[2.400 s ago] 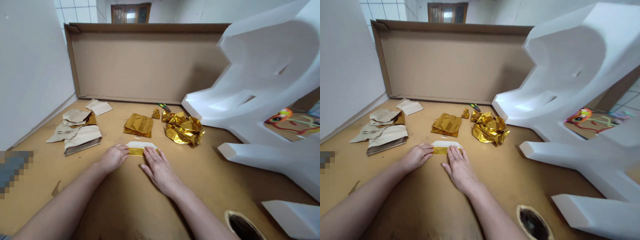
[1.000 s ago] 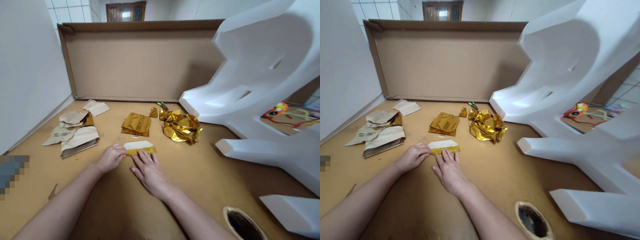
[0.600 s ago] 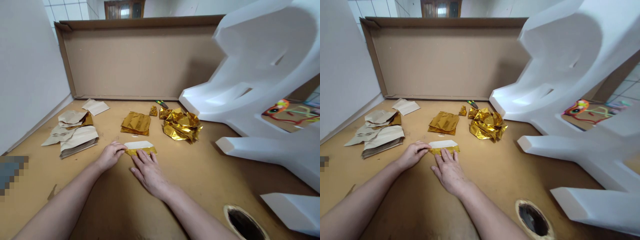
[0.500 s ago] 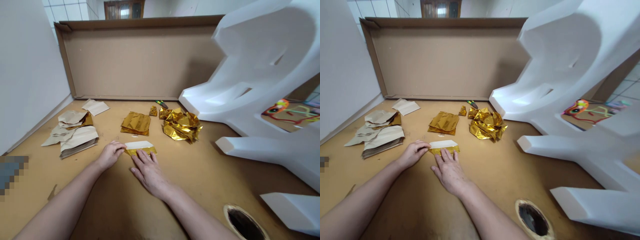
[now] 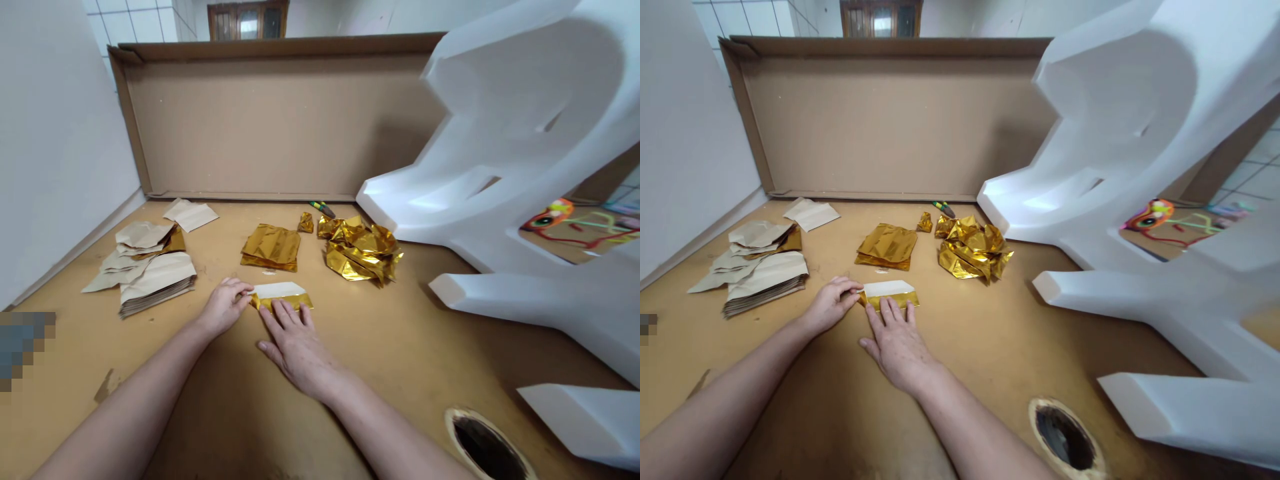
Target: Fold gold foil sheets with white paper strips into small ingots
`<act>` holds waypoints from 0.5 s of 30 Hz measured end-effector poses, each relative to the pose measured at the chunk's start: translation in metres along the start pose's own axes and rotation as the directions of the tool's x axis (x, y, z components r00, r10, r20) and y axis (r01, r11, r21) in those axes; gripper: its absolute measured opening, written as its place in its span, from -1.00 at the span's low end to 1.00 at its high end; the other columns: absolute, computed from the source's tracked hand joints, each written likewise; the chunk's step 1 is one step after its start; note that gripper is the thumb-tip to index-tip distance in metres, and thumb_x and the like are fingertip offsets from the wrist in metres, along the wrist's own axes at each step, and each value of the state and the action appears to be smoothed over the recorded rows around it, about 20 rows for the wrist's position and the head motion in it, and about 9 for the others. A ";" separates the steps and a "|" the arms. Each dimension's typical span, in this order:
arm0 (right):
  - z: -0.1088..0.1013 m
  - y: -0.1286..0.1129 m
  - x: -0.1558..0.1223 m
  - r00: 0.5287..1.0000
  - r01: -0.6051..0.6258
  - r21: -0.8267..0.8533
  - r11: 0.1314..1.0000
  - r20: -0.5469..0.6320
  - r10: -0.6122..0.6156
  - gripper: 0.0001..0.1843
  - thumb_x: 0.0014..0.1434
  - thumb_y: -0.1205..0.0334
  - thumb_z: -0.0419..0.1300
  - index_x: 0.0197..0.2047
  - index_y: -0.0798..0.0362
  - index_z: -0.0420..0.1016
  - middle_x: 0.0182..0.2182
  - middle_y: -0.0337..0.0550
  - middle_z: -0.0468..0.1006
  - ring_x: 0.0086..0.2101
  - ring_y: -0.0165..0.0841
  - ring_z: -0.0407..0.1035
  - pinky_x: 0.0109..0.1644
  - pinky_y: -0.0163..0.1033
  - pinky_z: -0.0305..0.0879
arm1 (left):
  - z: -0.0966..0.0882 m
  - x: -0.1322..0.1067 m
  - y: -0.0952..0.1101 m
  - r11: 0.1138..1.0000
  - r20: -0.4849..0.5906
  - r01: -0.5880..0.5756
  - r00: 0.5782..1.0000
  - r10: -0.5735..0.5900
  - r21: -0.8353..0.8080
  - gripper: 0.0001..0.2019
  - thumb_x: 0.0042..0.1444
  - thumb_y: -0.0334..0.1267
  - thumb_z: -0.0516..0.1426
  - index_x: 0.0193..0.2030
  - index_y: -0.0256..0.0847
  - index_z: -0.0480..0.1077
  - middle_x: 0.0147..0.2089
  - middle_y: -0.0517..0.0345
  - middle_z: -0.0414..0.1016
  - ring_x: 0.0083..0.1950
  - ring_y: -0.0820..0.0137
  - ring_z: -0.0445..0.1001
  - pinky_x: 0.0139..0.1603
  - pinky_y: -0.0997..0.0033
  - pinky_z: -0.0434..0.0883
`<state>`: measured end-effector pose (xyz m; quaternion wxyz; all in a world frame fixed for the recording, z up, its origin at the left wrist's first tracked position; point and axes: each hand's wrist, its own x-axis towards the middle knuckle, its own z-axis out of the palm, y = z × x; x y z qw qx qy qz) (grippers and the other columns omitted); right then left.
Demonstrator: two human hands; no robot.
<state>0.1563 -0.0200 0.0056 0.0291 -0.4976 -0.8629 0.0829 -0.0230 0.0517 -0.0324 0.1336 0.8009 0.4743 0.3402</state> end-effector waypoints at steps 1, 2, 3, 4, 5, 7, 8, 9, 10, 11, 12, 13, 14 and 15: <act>-0.001 -0.001 0.000 1.000 -0.003 0.002 1.000 0.006 0.003 -0.37 0.24 0.02 -0.07 0.29 0.16 0.04 0.25 0.27 0.06 0.24 -0.01 -0.09 0.22 0.25 -0.18 | 0.000 0.000 0.000 1.000 -0.005 0.002 1.000 -0.002 0.005 -0.82 0.02 -0.44 0.11 -0.24 -0.19 0.48 -0.34 0.14 0.46 -0.23 0.33 0.41 -0.15 0.32 0.38; -0.001 -0.001 0.000 1.000 -0.005 0.007 1.000 0.006 0.005 -0.37 0.24 0.02 -0.07 0.29 0.16 0.04 0.25 0.27 0.06 0.24 -0.01 -0.10 0.22 0.26 -0.18 | 0.001 0.000 0.000 1.000 -0.013 0.003 1.000 -0.003 0.010 -0.82 0.01 -0.44 0.11 -0.24 -0.19 0.47 -0.34 0.14 0.46 -0.23 0.33 0.40 -0.15 0.33 0.38; -0.002 -0.001 0.000 1.000 -0.004 0.014 1.000 0.004 0.004 -0.38 0.25 0.03 -0.07 0.29 0.16 0.04 0.25 0.26 0.07 0.24 -0.01 -0.09 0.22 0.26 -0.19 | 0.001 0.000 0.000 1.000 -0.020 0.005 1.000 -0.004 0.015 -0.81 0.01 -0.44 0.12 -0.24 -0.19 0.47 -0.34 0.15 0.45 -0.23 0.33 0.40 -0.15 0.33 0.38; -0.001 -0.001 0.000 1.000 -0.001 0.021 1.000 0.000 0.001 -0.38 0.25 0.02 -0.07 0.30 0.14 0.03 0.25 0.25 0.07 0.24 -0.01 -0.10 0.22 0.26 -0.19 | 0.001 0.000 0.000 1.000 -0.024 0.006 1.000 -0.005 0.020 -0.81 0.00 -0.44 0.12 -0.24 -0.19 0.47 -0.35 0.15 0.45 -0.23 0.33 0.40 -0.16 0.33 0.38; -0.001 0.000 0.000 1.000 0.001 0.026 1.000 -0.006 -0.001 -0.38 0.25 0.02 -0.08 0.30 0.13 0.03 0.25 0.24 0.07 0.24 -0.01 -0.10 0.22 0.27 -0.20 | 0.001 0.000 0.000 1.000 -0.026 0.007 1.000 -0.007 0.025 -0.81 0.00 -0.44 0.12 -0.23 -0.19 0.47 -0.35 0.15 0.45 -0.23 0.33 0.40 -0.16 0.32 0.38; 0.000 0.000 0.000 1.000 0.004 0.023 1.000 -0.011 -0.004 -0.38 0.25 0.00 -0.08 0.29 0.12 0.04 0.25 0.23 0.08 0.24 -0.01 -0.11 0.22 0.26 -0.20 | 0.002 0.000 0.001 0.999 -0.026 0.014 1.000 -0.013 0.037 -0.80 -0.01 -0.45 0.13 -0.23 -0.20 0.47 -0.36 0.15 0.44 -0.23 0.32 0.40 -0.16 0.32 0.37; 0.001 0.001 0.000 1.000 0.005 0.015 1.000 -0.008 -0.005 -0.38 0.25 -0.01 -0.09 0.29 0.12 0.05 0.25 0.23 0.07 0.24 0.00 -0.12 0.22 0.26 -0.19 | 0.002 0.000 0.001 0.999 -0.027 0.019 0.999 -0.018 0.044 -0.80 -0.02 -0.45 0.14 -0.23 -0.20 0.47 -0.36 0.15 0.44 -0.23 0.32 0.40 -0.15 0.32 0.37; 0.002 0.001 0.000 1.000 0.005 0.007 1.000 -0.005 -0.005 -0.38 0.25 -0.01 -0.10 0.29 0.13 0.06 0.25 0.24 0.07 0.24 0.00 -0.12 0.22 0.27 -0.19 | 0.002 0.000 0.002 0.998 -0.029 0.025 0.999 -0.024 0.051 -0.81 -0.02 -0.45 0.14 -0.24 -0.21 0.47 -0.36 0.15 0.44 -0.23 0.31 0.40 -0.15 0.31 0.37; 0.002 0.002 0.000 1.000 0.006 0.001 1.000 -0.005 -0.006 -0.38 0.25 -0.01 -0.10 0.28 0.13 0.08 0.25 0.24 0.07 0.24 0.01 -0.12 0.21 0.27 -0.19 | 0.002 0.000 0.002 0.998 -0.032 0.031 0.999 -0.030 0.058 -0.82 -0.03 -0.45 0.14 -0.25 -0.21 0.46 -0.37 0.15 0.44 -0.24 0.31 0.40 -0.15 0.31 0.36; 0.003 0.002 0.001 1.000 0.009 -0.002 1.000 -0.008 -0.009 -0.38 0.25 -0.02 -0.11 0.28 0.13 0.08 0.25 0.24 0.07 0.24 0.01 -0.11 0.21 0.28 -0.19 | 0.001 0.000 0.002 0.997 -0.035 0.037 0.999 -0.035 0.064 -0.82 -0.03 -0.44 0.15 -0.25 -0.21 0.46 -0.37 0.15 0.44 -0.24 0.32 0.40 -0.15 0.31 0.36; 0.004 0.002 0.001 1.000 0.013 -0.001 1.000 -0.015 -0.013 -0.39 0.25 -0.02 -0.11 0.28 0.12 0.09 0.25 0.24 0.07 0.24 0.01 -0.11 0.21 0.28 -0.19 | 0.001 0.000 0.003 0.996 -0.038 0.042 0.998 -0.040 0.072 -0.83 -0.02 -0.44 0.15 -0.26 -0.20 0.46 -0.37 0.15 0.44 -0.24 0.32 0.40 -0.16 0.31 0.36; 0.004 0.003 0.001 1.000 0.015 0.000 1.000 -0.024 -0.015 -0.39 0.25 -0.02 -0.11 0.28 0.11 0.09 0.25 0.23 0.07 0.24 0.01 -0.11 0.21 0.29 -0.19 | 0.001 0.001 0.003 0.996 -0.040 0.049 0.998 -0.046 0.081 -0.83 -0.02 -0.44 0.14 -0.26 -0.20 0.46 -0.37 0.15 0.44 -0.24 0.31 0.39 -0.16 0.31 0.36; 0.004 0.003 0.001 0.999 0.018 0.000 1.000 -0.029 -0.018 -0.39 0.25 -0.03 -0.11 0.28 0.11 0.09 0.25 0.23 0.07 0.24 0.01 -0.10 0.20 0.29 -0.19 | 0.001 0.001 0.002 0.994 -0.042 0.056 0.998 -0.052 0.092 -0.83 -0.02 -0.45 0.14 -0.26 -0.20 0.46 -0.37 0.15 0.43 -0.24 0.31 0.39 -0.16 0.31 0.36; 0.005 0.003 0.001 0.999 0.019 -0.001 1.000 -0.029 -0.019 -0.39 0.25 -0.03 -0.11 0.28 0.11 0.09 0.25 0.23 0.07 0.24 0.01 -0.11 0.20 0.29 -0.19 | 0.000 0.001 0.002 0.992 -0.044 0.065 0.997 -0.060 0.105 -0.83 -0.01 -0.45 0.13 -0.26 -0.20 0.46 -0.37 0.15 0.43 -0.24 0.31 0.39 -0.16 0.30 0.36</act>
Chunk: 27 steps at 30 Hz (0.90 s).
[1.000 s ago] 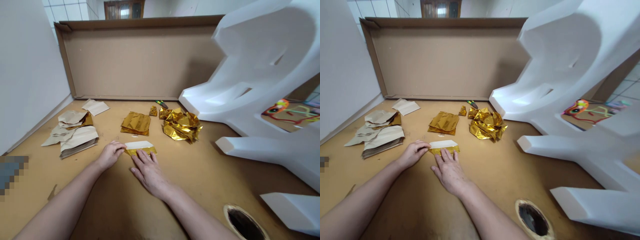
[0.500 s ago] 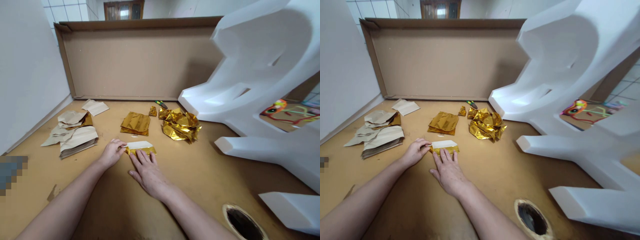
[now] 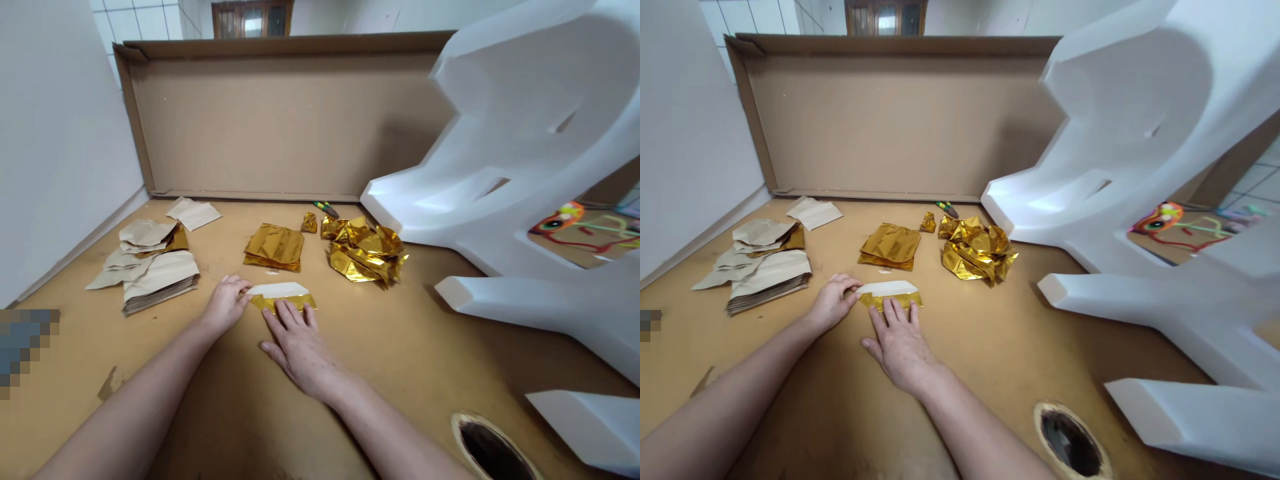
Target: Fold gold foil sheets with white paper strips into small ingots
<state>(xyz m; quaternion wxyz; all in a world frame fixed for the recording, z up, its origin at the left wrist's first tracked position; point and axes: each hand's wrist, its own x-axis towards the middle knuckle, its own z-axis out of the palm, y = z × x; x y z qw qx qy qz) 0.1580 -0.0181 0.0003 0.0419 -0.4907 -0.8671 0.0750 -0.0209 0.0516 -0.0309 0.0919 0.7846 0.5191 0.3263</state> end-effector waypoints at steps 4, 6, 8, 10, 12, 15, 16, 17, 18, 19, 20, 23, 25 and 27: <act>0.002 0.001 0.000 1.000 -0.009 -0.008 1.000 0.021 0.009 -0.38 0.25 -0.03 -0.11 0.28 0.13 0.08 0.25 0.24 0.06 0.25 0.00 -0.12 0.21 0.29 -0.21 | -0.003 -0.001 0.002 0.996 -0.012 0.032 0.999 -0.031 0.083 -0.80 0.00 -0.47 0.12 -0.22 -0.21 0.45 -0.36 0.14 0.42 -0.22 0.30 0.38 -0.14 0.28 0.35; 0.003 0.002 0.000 1.000 -0.007 0.006 1.000 0.010 0.007 -0.38 0.24 -0.03 -0.11 0.28 0.11 0.07 0.26 0.22 0.06 0.25 0.00 -0.13 0.21 0.29 -0.21 | -0.005 -0.003 0.005 0.988 -0.029 -0.007 1.000 0.012 0.153 -0.80 0.02 -0.47 0.11 -0.20 -0.22 0.44 -0.31 0.11 0.42 -0.20 0.28 0.36 -0.13 0.27 0.35; 0.004 0.002 0.000 1.000 0.001 0.017 1.000 0.000 -0.001 -0.37 0.25 -0.04 -0.13 0.29 0.10 0.05 0.26 0.21 0.05 0.25 0.00 -0.14 0.20 0.30 -0.22 | -0.008 -0.006 0.011 0.967 -0.017 -0.111 0.993 0.118 0.230 -0.81 0.08 -0.48 0.06 -0.21 -0.22 0.44 -0.26 0.06 0.41 -0.16 0.27 0.34 -0.11 0.27 0.33; 0.003 0.002 0.000 1.000 0.007 0.017 1.000 0.004 -0.007 -0.37 0.25 -0.04 -0.13 0.29 0.10 0.05 0.27 0.21 0.04 0.25 0.00 -0.14 0.20 0.30 -0.23 | -0.009 -0.009 0.016 0.933 0.057 -0.236 0.972 0.229 0.271 -0.80 0.13 -0.48 0.01 -0.25 -0.23 0.44 -0.25 0.04 0.40 -0.15 0.28 0.33 -0.11 0.29 0.33; 0.002 0.001 0.001 1.000 0.003 0.008 1.000 0.023 -0.004 -0.37 0.25 -0.04 -0.13 0.29 0.12 0.05 0.27 0.23 0.04 0.25 0.01 -0.15 0.21 0.29 -0.24 | -0.009 -0.010 0.020 0.906 0.161 -0.328 0.942 0.293 0.268 -0.78 0.14 -0.49 -0.01 -0.26 -0.22 0.44 -0.26 0.05 0.39 -0.17 0.30 0.33 -0.12 0.32 0.33; -0.001 0.000 0.001 0.999 -0.008 0.000 1.000 0.045 0.008 -0.37 0.25 -0.02 -0.12 0.29 0.15 0.05 0.26 0.24 0.03 0.25 0.00 -0.15 0.21 0.28 -0.22 | -0.008 -0.011 0.019 0.897 0.255 -0.371 0.916 0.311 0.241 -0.77 0.14 -0.50 -0.01 -0.23 -0.23 0.45 -0.26 0.07 0.40 -0.18 0.33 0.34 -0.11 0.36 0.35; -0.001 0.000 0.001 0.999 -0.011 0.002 1.000 0.044 0.011 -0.37 0.25 -0.02 -0.11 0.29 0.15 0.05 0.26 0.25 0.03 0.25 0.00 -0.15 0.21 0.28 -0.22 | -0.007 -0.011 0.018 0.898 0.263 -0.372 0.914 0.310 0.233 -0.77 0.14 -0.50 -0.01 -0.22 -0.23 0.45 -0.26 0.07 0.40 -0.18 0.33 0.34 -0.11 0.37 0.35; -0.002 0.000 0.001 0.999 -0.011 0.005 1.000 0.042 0.011 -0.37 0.25 -0.02 -0.10 0.29 0.15 0.05 0.26 0.25 0.04 0.25 0.01 -0.14 0.21 0.28 -0.21 | -0.007 -0.010 0.017 0.901 0.262 -0.372 0.913 0.312 0.225 -0.76 0.14 -0.51 -0.02 -0.22 -0.24 0.45 -0.26 0.06 0.40 -0.18 0.33 0.34 -0.11 0.37 0.35; -0.002 -0.001 0.001 0.999 -0.010 0.007 1.000 0.037 0.010 -0.37 0.24 -0.01 -0.09 0.29 0.15 0.05 0.26 0.26 0.04 0.25 0.01 -0.13 0.21 0.28 -0.21 | -0.007 -0.010 0.016 0.904 0.257 -0.371 0.914 0.315 0.214 -0.75 0.15 -0.51 -0.03 -0.23 -0.25 0.46 -0.26 0.06 0.40 -0.19 0.34 0.35 -0.12 0.38 0.35; -0.002 -0.001 0.001 1.000 -0.009 0.008 1.000 0.030 0.009 -0.37 0.24 -0.01 -0.09 0.29 0.14 0.05 0.26 0.26 0.05 0.24 0.01 -0.12 0.21 0.28 -0.20 | -0.006 -0.010 0.015 0.907 0.248 -0.371 0.915 0.319 0.202 -0.74 0.15 -0.51 -0.03 -0.23 -0.25 0.46 -0.27 0.06 0.40 -0.20 0.34 0.35 -0.13 0.39 0.36; -0.002 -0.002 0.001 1.000 -0.010 0.006 1.000 0.024 0.010 -0.38 0.25 0.00 -0.09 0.29 0.13 0.05 0.25 0.26 0.06 0.24 0.00 -0.11 0.21 0.29 -0.19 | -0.006 -0.009 0.014 0.909 0.237 -0.371 0.916 0.324 0.190 -0.74 0.15 -0.51 -0.04 -0.24 -0.26 0.46 -0.28 0.05 0.40 -0.21 0.34 0.35 -0.14 0.39 0.36; -0.002 -0.005 0.002 1.000 -0.023 -0.010 1.000 0.015 0.023 -0.39 0.25 0.00 -0.09 0.29 0.10 0.06 0.24 0.25 0.09 0.24 0.01 -0.10 0.20 0.30 -0.19 | -0.007 -0.009 0.013 0.913 0.215 -0.373 0.917 0.336 0.165 -0.73 0.16 -0.50 -0.05 -0.26 -0.27 0.47 -0.29 0.05 0.40 -0.23 0.35 0.35 -0.17 0.41 0.36; -0.002 -0.008 0.003 0.999 -0.033 -0.019 0.999 0.017 0.034 -0.39 0.25 -0.01 -0.09 0.28 0.12 0.08 0.24 0.26 0.09 0.24 0.02 -0.10 0.20 0.30 -0.21 | -0.007 -0.009 0.014 0.913 0.214 -0.374 0.917 0.338 0.163 -0.73 0.15 -0.50 -0.05 -0.28 -0.27 0.47 -0.30 0.04 0.40 -0.23 0.34 0.35 -0.18 0.40 0.36; -0.004 -0.008 0.003 0.999 -0.036 -0.012 0.999 0.015 0.036 -0.39 0.25 -0.01 -0.10 0.28 0.13 0.09 0.24 0.26 0.10 0.24 0.02 -0.10 0.21 0.29 -0.21 | -0.008 -0.010 0.015 0.914 0.217 -0.370 0.918 0.332 0.167 -0.73 0.14 -0.51 -0.06 -0.28 -0.26 0.47 -0.31 0.04 0.39 -0.23 0.34 0.34 -0.18 0.40 0.36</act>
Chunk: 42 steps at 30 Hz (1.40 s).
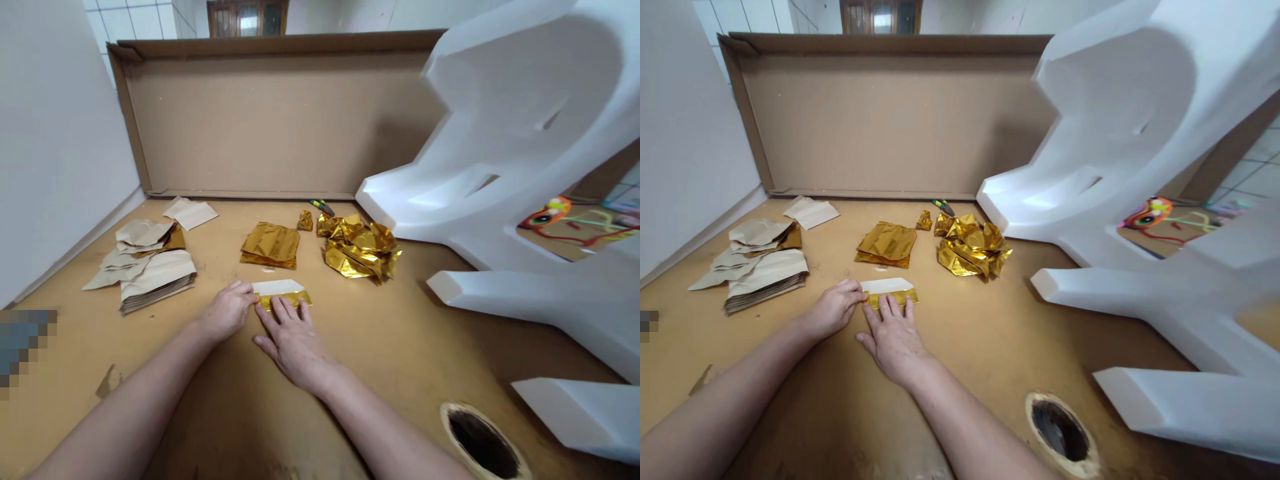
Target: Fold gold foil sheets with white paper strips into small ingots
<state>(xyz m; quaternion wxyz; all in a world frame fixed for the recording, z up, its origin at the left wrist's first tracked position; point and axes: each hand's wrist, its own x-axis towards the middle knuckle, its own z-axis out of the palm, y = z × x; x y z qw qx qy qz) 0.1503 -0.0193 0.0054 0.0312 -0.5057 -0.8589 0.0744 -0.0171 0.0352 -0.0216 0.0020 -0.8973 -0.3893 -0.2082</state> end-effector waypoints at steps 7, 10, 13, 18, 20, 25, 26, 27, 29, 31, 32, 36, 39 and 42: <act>-0.005 0.008 -0.003 1.000 0.008 0.078 0.997 0.024 -0.010 -0.46 0.27 0.05 -0.12 0.25 0.08 0.15 0.25 0.18 0.11 0.23 -0.04 -0.07 0.21 0.28 -0.24 | -0.004 -0.002 0.007 0.997 0.058 0.041 0.997 -0.045 0.058 -0.74 0.15 -0.50 -0.06 -0.26 -0.27 0.44 -0.26 0.03 0.38 -0.20 0.32 0.34 -0.15 0.37 0.36; -0.005 0.008 -0.004 1.000 0.012 0.086 0.996 0.024 -0.014 -0.45 0.26 0.05 -0.11 0.26 0.08 0.13 0.25 0.18 0.10 0.24 -0.05 -0.09 0.22 0.27 -0.25 | -0.007 -0.002 0.012 0.992 0.097 0.048 0.994 -0.059 0.115 -0.78 0.17 -0.47 -0.05 -0.24 -0.28 0.42 -0.26 0.02 0.37 -0.20 0.32 0.33 -0.16 0.37 0.36; -0.006 0.007 -0.004 0.999 -0.002 0.094 0.996 0.039 -0.002 -0.43 0.26 0.05 -0.10 0.26 0.13 0.12 0.26 0.20 0.08 0.25 -0.05 -0.12 0.23 0.24 -0.26 | -0.009 0.000 0.017 0.982 0.119 0.059 0.990 -0.081 0.179 -0.79 0.20 -0.43 -0.05 -0.22 -0.29 0.40 -0.27 0.03 0.35 -0.22 0.32 0.33 -0.17 0.37 0.36; -0.005 0.007 -0.004 0.999 0.002 0.101 0.995 0.053 -0.007 -0.41 0.27 0.03 -0.13 0.28 0.13 0.08 0.27 0.20 0.05 0.26 -0.05 -0.15 0.23 0.24 -0.27 | -0.007 0.002 0.021 0.973 0.098 0.086 0.989 -0.109 0.213 -0.81 0.22 -0.40 -0.06 -0.24 -0.27 0.37 -0.26 0.04 0.33 -0.21 0.33 0.31 -0.15 0.36 0.35; -0.004 0.007 -0.004 0.999 0.010 0.101 0.995 0.051 -0.016 -0.41 0.27 0.02 -0.15 0.28 0.12 0.06 0.27 0.19 0.03 0.26 -0.06 -0.16 0.23 0.25 -0.28 | -0.007 0.001 0.022 0.973 0.084 0.096 0.990 -0.115 0.208 -0.83 0.21 -0.40 -0.04 -0.23 -0.26 0.36 -0.26 0.05 0.32 -0.20 0.33 0.31 -0.14 0.35 0.34; -0.003 0.013 -0.005 0.999 0.023 0.093 0.995 0.047 -0.028 -0.39 0.26 0.01 -0.14 0.29 0.15 0.03 0.27 0.16 0.03 0.26 -0.10 -0.15 0.24 0.24 -0.28 | -0.008 0.000 0.024 0.975 0.076 0.108 0.989 -0.125 0.195 -0.86 0.19 -0.37 -0.03 -0.21 -0.26 0.34 -0.25 0.05 0.31 -0.20 0.30 0.30 -0.13 0.30 0.34; -0.004 0.015 -0.006 0.998 0.022 0.092 0.996 0.049 -0.026 -0.39 0.26 0.02 -0.14 0.29 0.16 0.03 0.27 0.15 0.05 0.26 -0.11 -0.14 0.25 0.23 -0.27 | -0.008 0.000 0.025 0.975 0.075 0.111 0.989 -0.127 0.192 -0.86 0.19 -0.36 -0.02 -0.20 -0.27 0.34 -0.25 0.04 0.31 -0.20 0.29 0.30 -0.13 0.29 0.34; -0.005 0.018 -0.006 0.999 0.018 0.090 0.996 0.047 -0.022 -0.40 0.26 0.03 -0.14 0.29 0.16 0.04 0.26 0.14 0.07 0.26 -0.13 -0.12 0.25 0.22 -0.25 | -0.008 0.000 0.025 0.975 0.073 0.113 0.989 -0.129 0.191 -0.86 0.19 -0.35 -0.02 -0.20 -0.27 0.34 -0.25 0.04 0.31 -0.20 0.29 0.30 -0.13 0.28 0.35; -0.008 0.025 -0.007 1.000 0.010 0.078 0.997 0.027 -0.012 -0.42 0.27 0.04 -0.15 0.27 0.15 0.09 0.25 0.12 0.10 0.25 -0.15 -0.09 0.25 0.20 -0.20 | -0.008 0.000 0.026 0.975 0.074 0.114 0.989 -0.130 0.190 -0.86 0.19 -0.35 -0.02 -0.20 -0.27 0.34 -0.25 0.04 0.30 -0.20 0.28 0.30 -0.13 0.28 0.35; -0.011 0.033 -0.007 1.000 -0.010 0.056 0.998 0.008 0.010 -0.44 0.27 0.06 -0.15 0.25 0.14 0.13 0.24 0.11 0.12 0.24 -0.15 -0.05 0.25 0.18 -0.16 | -0.008 0.000 0.026 0.975 0.076 0.112 0.989 -0.129 0.189 -0.85 0.20 -0.35 -0.03 -0.19 -0.28 0.34 -0.25 0.04 0.31 -0.20 0.28 0.30 -0.12 0.28 0.35; -0.013 0.037 -0.007 0.999 -0.032 0.040 0.999 0.006 0.031 -0.45 0.27 0.07 -0.15 0.25 0.16 0.15 0.23 0.13 0.14 0.23 -0.14 -0.04 0.25 0.17 -0.16 | -0.008 0.000 0.026 0.976 0.078 0.113 0.988 -0.130 0.188 -0.85 0.20 -0.35 -0.02 -0.18 -0.28 0.34 -0.25 0.03 0.31 -0.20 0.28 0.31 -0.12 0.28 0.35; -0.019 0.049 -0.007 0.990 -0.137 -0.020 0.990 0.012 0.137 -0.47 0.27 0.15 -0.14 0.23 0.21 0.16 0.22 0.14 0.17 0.21 -0.12 0.01 0.24 0.16 -0.15 | -0.008 -0.001 0.025 0.978 0.079 0.119 0.988 -0.134 0.171 -0.85 0.19 -0.35 -0.01 -0.16 -0.28 0.34 -0.24 0.03 0.31 -0.19 0.29 0.32 -0.11 0.29 0.35; -0.022 0.051 -0.007 0.985 -0.168 -0.039 0.985 0.020 0.169 -0.51 0.26 0.22 -0.13 0.21 0.17 0.19 0.21 0.09 0.21 0.20 -0.12 0.02 0.23 0.16 -0.14 | -0.007 -0.002 0.025 0.980 0.084 0.121 0.987 -0.136 0.160 -0.86 0.19 -0.35 0.00 -0.18 -0.27 0.35 -0.23 0.03 0.31 -0.18 0.29 0.32 -0.09 0.30 0.35; -0.023 0.046 -0.008 0.985 -0.170 -0.045 0.984 -0.012 0.170 -0.56 0.23 0.28 -0.08 0.15 0.15 0.28 0.15 0.08 0.30 0.16 -0.12 0.09 0.22 0.17 -0.14 | -0.008 0.000 0.026 0.981 0.104 0.133 0.984 -0.148 0.139 -0.85 0.19 -0.37 -0.02 -0.21 -0.28 0.37 -0.21 0.03 0.33 -0.16 0.30 0.33 -0.08 0.32 0.35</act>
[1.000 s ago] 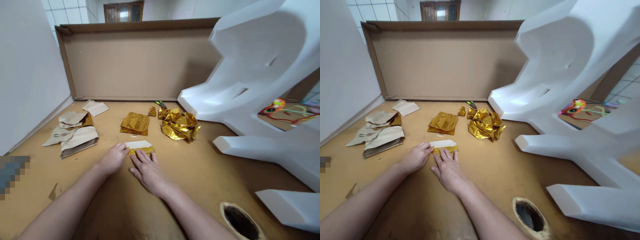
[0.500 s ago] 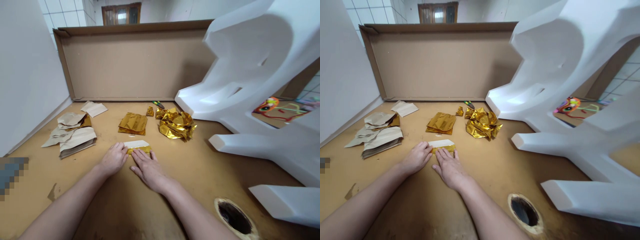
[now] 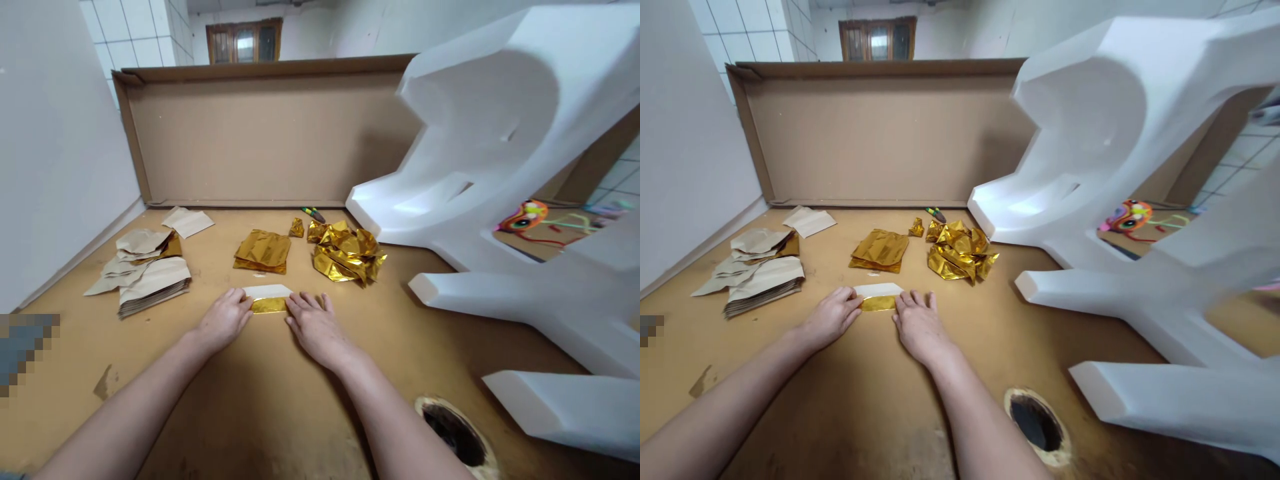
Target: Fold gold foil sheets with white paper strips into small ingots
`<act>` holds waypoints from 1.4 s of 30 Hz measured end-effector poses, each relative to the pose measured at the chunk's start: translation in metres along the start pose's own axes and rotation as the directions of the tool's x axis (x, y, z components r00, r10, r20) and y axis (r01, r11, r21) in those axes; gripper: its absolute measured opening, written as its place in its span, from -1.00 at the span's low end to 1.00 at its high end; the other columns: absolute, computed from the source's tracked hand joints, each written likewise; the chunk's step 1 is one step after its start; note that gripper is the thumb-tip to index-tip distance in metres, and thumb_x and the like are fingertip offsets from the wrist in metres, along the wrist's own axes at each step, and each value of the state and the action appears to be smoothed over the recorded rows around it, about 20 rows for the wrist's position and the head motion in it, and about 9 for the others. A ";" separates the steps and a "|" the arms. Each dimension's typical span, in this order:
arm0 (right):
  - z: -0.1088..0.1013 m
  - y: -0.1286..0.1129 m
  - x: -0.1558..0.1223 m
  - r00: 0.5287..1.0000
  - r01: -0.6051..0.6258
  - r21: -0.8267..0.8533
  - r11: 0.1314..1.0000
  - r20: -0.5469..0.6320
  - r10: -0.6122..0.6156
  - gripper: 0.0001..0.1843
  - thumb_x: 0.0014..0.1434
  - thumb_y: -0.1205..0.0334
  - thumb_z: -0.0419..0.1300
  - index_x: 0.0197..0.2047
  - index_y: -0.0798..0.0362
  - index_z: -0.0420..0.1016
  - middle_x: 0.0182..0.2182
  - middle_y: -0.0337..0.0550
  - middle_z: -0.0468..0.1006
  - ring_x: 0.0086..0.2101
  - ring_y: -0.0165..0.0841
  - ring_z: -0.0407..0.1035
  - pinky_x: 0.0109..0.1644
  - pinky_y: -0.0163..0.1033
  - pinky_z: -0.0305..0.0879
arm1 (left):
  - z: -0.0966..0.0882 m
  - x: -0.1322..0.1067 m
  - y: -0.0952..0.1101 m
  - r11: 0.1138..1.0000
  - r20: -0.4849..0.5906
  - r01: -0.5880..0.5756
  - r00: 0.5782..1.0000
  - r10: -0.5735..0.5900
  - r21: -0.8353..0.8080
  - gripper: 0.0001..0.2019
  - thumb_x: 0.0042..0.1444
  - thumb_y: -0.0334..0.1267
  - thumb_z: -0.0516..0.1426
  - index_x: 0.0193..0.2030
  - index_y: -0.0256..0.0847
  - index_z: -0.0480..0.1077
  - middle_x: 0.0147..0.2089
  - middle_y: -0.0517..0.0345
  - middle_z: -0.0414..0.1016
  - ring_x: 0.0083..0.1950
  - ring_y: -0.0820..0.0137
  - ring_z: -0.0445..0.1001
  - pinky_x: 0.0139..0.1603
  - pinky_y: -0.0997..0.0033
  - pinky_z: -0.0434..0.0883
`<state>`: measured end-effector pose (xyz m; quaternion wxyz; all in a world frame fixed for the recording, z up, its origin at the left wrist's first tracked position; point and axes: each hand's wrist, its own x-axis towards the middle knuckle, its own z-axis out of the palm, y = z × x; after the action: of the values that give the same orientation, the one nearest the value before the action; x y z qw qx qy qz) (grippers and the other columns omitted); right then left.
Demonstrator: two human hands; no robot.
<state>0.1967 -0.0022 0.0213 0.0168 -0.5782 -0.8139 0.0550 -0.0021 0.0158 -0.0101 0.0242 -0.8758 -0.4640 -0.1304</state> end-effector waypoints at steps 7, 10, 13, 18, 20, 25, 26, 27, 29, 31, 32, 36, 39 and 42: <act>0.001 -0.009 -0.003 0.997 0.015 -0.031 0.999 -0.078 -0.017 -0.70 0.18 0.39 -0.06 -0.14 0.12 0.47 -0.11 0.08 0.50 -0.04 -0.12 0.27 0.17 0.16 -0.13 | -0.005 0.010 0.017 0.999 0.060 -0.038 0.997 0.039 -0.028 -0.81 0.20 -0.40 -0.04 -0.28 -0.26 0.40 -0.24 0.03 0.35 -0.15 0.31 0.34 -0.09 0.34 0.35; -0.001 -0.004 -0.002 0.996 0.023 0.012 1.000 -0.087 -0.022 -0.72 0.15 0.40 -0.02 -0.19 0.09 0.49 -0.15 0.03 0.52 -0.08 -0.14 0.30 0.15 0.13 -0.11 | 0.000 0.011 0.026 0.996 0.040 -0.072 0.996 0.074 -0.050 -0.85 0.18 -0.35 0.02 -0.21 -0.28 0.40 -0.22 0.00 0.35 -0.11 0.26 0.33 -0.07 0.28 0.35; -0.002 0.006 0.001 0.993 0.046 0.088 0.995 -0.110 -0.037 -0.73 0.11 0.44 0.02 -0.23 0.05 0.51 -0.16 -0.03 0.54 -0.12 -0.19 0.33 0.12 0.07 -0.05 | 0.008 0.007 0.030 0.995 -0.031 -0.085 0.996 0.083 -0.056 -0.77 0.19 -0.25 0.03 -0.05 -0.24 0.36 -0.14 -0.03 0.33 -0.08 0.22 0.30 -0.03 0.19 0.33; 0.002 0.022 0.008 0.982 0.125 0.179 0.976 -0.160 -0.096 -0.64 0.02 0.53 0.01 -0.21 0.07 0.53 -0.16 -0.04 0.54 -0.14 -0.25 0.36 0.00 -0.08 0.11 | 0.012 0.002 0.030 0.992 -0.033 -0.108 0.994 0.106 -0.065 -0.66 0.20 -0.20 0.03 0.10 -0.21 0.29 -0.02 -0.07 0.28 -0.01 0.19 0.26 0.01 0.14 0.30; 0.005 0.026 0.010 0.976 0.152 0.196 0.969 -0.186 -0.116 -0.62 0.01 0.54 0.01 -0.20 0.07 0.53 -0.16 -0.04 0.55 -0.14 -0.25 0.36 -0.01 -0.10 0.15 | 0.011 0.002 0.029 0.992 -0.025 -0.114 0.993 0.113 -0.055 -0.65 0.21 -0.20 0.03 0.11 -0.21 0.28 -0.04 -0.07 0.28 -0.02 0.19 0.26 0.02 0.14 0.29; 0.007 0.032 0.011 0.961 0.215 0.188 0.958 -0.216 -0.173 -0.63 0.10 0.48 -0.03 -0.19 0.06 0.55 -0.17 -0.02 0.54 -0.17 -0.26 0.37 -0.02 -0.11 0.22 | 0.011 0.003 0.029 0.991 -0.041 -0.123 0.992 0.121 -0.057 -0.66 0.21 -0.17 0.02 0.10 -0.17 0.29 -0.03 -0.05 0.28 -0.01 0.20 0.25 0.03 0.14 0.27; 0.007 0.032 0.010 0.960 0.221 0.188 0.957 -0.214 -0.180 -0.63 0.11 0.47 -0.04 -0.18 0.07 0.55 -0.17 -0.01 0.54 -0.17 -0.26 0.37 -0.03 -0.12 0.24 | 0.012 0.003 0.029 0.991 -0.040 -0.123 0.992 0.121 -0.054 -0.66 0.21 -0.17 0.02 0.10 -0.17 0.29 -0.03 -0.04 0.28 -0.01 0.20 0.25 0.03 0.15 0.27; 0.006 0.033 0.010 0.960 0.227 0.191 0.955 -0.212 -0.186 -0.63 0.13 0.46 -0.05 -0.18 0.07 0.55 -0.17 -0.01 0.53 -0.17 -0.26 0.37 -0.03 -0.13 0.25 | 0.012 0.003 0.029 0.991 -0.038 -0.123 0.992 0.121 -0.050 -0.67 0.21 -0.16 0.02 0.10 -0.16 0.30 -0.03 -0.04 0.28 -0.01 0.21 0.25 0.03 0.15 0.27; 0.006 0.033 0.010 0.957 0.239 0.205 0.949 -0.216 -0.194 -0.62 0.16 0.43 -0.08 -0.19 0.05 0.55 -0.17 -0.02 0.53 -0.18 -0.27 0.38 -0.04 -0.13 0.27 | 0.012 0.003 0.029 0.992 -0.035 -0.122 0.992 0.121 -0.038 -0.67 0.21 -0.16 0.02 0.09 -0.16 0.30 -0.03 -0.03 0.28 -0.02 0.21 0.26 0.02 0.16 0.27; 0.007 0.033 0.010 0.953 0.245 0.229 0.942 -0.234 -0.191 -0.61 0.20 0.38 -0.10 -0.20 0.03 0.56 -0.18 -0.02 0.54 -0.18 -0.26 0.38 -0.04 -0.12 0.29 | 0.011 0.004 0.030 0.992 -0.028 -0.123 0.992 0.123 -0.024 -0.67 0.20 -0.17 0.03 0.09 -0.16 0.30 -0.05 -0.03 0.28 -0.04 0.21 0.26 0.01 0.16 0.27; 0.008 0.034 0.011 0.952 0.245 0.244 0.938 -0.245 -0.185 -0.61 0.21 0.36 -0.11 -0.20 0.03 0.56 -0.19 -0.02 0.54 -0.18 -0.26 0.38 -0.04 -0.11 0.29 | 0.010 0.004 0.030 0.992 -0.022 -0.124 0.992 0.124 -0.017 -0.67 0.20 -0.17 0.03 0.08 -0.16 0.31 -0.06 -0.03 0.29 -0.05 0.21 0.26 0.00 0.16 0.27; 0.014 0.036 0.014 0.944 0.255 0.301 0.919 -0.281 -0.170 -0.65 0.21 0.31 -0.08 -0.21 0.04 0.55 -0.21 -0.02 0.54 -0.18 -0.25 0.37 -0.04 -0.11 0.29 | 0.007 0.004 0.031 0.992 -0.001 -0.127 0.992 0.127 -0.007 -0.66 0.19 -0.16 0.04 0.08 -0.19 0.31 -0.07 -0.04 0.29 -0.06 0.20 0.26 -0.01 0.18 0.27; 0.018 0.039 0.017 0.941 0.256 0.321 0.912 -0.297 -0.160 -0.68 0.21 0.31 -0.05 -0.23 0.06 0.54 -0.22 -0.01 0.53 -0.18 -0.25 0.37 -0.04 -0.12 0.29 | 0.007 0.004 0.031 0.992 -0.010 -0.124 0.992 0.124 -0.014 -0.66 0.19 -0.15 0.05 0.08 -0.17 0.30 -0.06 -0.03 0.28 -0.05 0.20 0.25 0.01 0.19 0.26; 0.021 0.039 0.020 0.941 0.233 0.349 0.908 -0.315 -0.120 -0.72 0.19 0.30 -0.02 -0.27 0.05 0.53 -0.21 -0.02 0.51 -0.17 -0.26 0.36 -0.05 -0.12 0.28 | 0.006 0.004 0.032 0.992 -0.001 -0.125 0.992 0.125 -0.007 -0.66 0.19 -0.15 0.05 0.08 -0.18 0.31 -0.07 -0.03 0.29 -0.05 0.20 0.25 0.01 0.19 0.26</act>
<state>0.2251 0.0280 -0.0045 0.2516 -0.4888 -0.8257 0.1262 0.0271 0.0018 -0.0121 0.0295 -0.9032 -0.4079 -0.1304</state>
